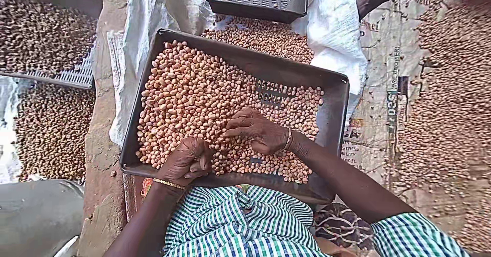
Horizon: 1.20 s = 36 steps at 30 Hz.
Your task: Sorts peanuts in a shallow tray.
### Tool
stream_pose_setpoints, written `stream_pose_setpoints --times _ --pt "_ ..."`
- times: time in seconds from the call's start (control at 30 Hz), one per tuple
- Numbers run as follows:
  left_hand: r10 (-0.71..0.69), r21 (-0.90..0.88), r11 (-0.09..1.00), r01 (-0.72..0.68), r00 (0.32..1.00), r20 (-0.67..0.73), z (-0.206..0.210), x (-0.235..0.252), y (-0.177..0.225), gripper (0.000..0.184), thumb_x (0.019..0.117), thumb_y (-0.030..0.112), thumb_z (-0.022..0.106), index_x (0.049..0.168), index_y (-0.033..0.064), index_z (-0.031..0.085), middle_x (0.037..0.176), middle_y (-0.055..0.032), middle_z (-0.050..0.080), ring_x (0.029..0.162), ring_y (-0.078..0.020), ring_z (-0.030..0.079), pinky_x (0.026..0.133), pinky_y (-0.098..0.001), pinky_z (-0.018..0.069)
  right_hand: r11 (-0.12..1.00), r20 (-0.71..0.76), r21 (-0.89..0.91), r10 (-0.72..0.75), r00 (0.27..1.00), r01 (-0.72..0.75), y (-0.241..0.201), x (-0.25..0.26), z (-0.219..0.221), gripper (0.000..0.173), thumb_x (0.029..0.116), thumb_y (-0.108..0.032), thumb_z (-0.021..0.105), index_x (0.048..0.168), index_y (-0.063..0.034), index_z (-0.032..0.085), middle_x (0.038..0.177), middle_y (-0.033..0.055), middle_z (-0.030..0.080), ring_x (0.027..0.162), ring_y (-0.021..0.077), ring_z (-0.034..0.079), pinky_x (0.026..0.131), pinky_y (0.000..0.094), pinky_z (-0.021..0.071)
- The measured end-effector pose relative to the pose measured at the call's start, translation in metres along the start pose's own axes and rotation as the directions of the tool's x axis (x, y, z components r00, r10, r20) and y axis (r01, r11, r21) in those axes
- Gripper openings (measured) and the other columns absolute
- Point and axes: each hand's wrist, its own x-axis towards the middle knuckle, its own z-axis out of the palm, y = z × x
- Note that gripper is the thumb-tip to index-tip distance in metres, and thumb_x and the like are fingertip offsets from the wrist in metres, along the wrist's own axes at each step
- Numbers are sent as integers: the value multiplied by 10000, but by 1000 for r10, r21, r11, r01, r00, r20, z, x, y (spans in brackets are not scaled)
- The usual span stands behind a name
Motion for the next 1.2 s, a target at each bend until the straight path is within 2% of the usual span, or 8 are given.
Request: stream_pose_setpoints --times 0.13,0.27,0.37,0.47,0.6,0.77,1.03,1.2 --pt "-1 24 1000 -1 998 59 -4 1 -1 330 979 385 630 784 155 765 584 133 618 490 74 546 474 -80 420 967 328 -166 237 915 -191 -34 -76 -23 541 828 -133 557 1315 -305 719 1535 145 517 1464 503 354 1119 777 168" --pt "4 55 998 -11 993 116 -9 0 -2 354 998 416 589 847 151 770 629 131 640 517 82 548 497 -74 421 839 -78 -214 497 865 -501 -66 -110 -55 280 785 46 585 871 -91 813 1250 145 724 1305 470 567 1090 717 311" --pt "-19 74 997 10 993 117 -8 0 -1 401 1007 442 563 849 138 770 624 119 640 512 73 553 497 -78 435 555 -289 497 831 476 -667 -58 -79 -46 272 941 84 464 1038 32 713 1151 29 726 1106 29 661 1005 195 507" --pt "-26 76 997 20 997 77 -4 -1 1 399 1007 415 576 796 133 762 582 110 626 486 62 559 474 -84 438 312 -313 779 945 93 -544 -21 -57 -49 248 944 139 473 1129 17 583 1038 43 643 824 45 692 757 214 597" --pt "-5 72 997 -2 995 101 -4 0 -1 380 1005 396 589 805 132 775 584 106 637 489 67 561 470 -78 429 650 -572 236 694 437 -722 -31 -60 -42 217 962 -19 588 1133 75 685 1265 209 646 1154 158 638 977 260 515" --pt "-28 76 997 18 991 132 -5 1 -1 372 1011 378 586 806 131 775 595 100 648 494 69 564 467 -71 420 625 -443 -247 607 660 -741 -51 -54 0 146 917 -76 703 1002 19 775 956 269 681 900 468 652 795 580 483" --pt "16 91 995 -28 992 129 -6 -1 -1 380 1008 393 587 793 139 770 579 114 629 482 78 541 457 -77 412 511 -451 836 847 281 -198 -38 -74 -29 338 981 -87 298 923 -201 611 823 -119 661 699 -10 606 655 173 515" --pt "22 94 995 -35 991 129 -4 0 -1 353 1004 376 596 805 147 778 594 116 640 491 75 552 464 -78 426 481 -494 282 814 304 -830 -51 -74 -30 125 966 -58 622 1033 8 705 789 9 562 663 43 456 649 221 401"
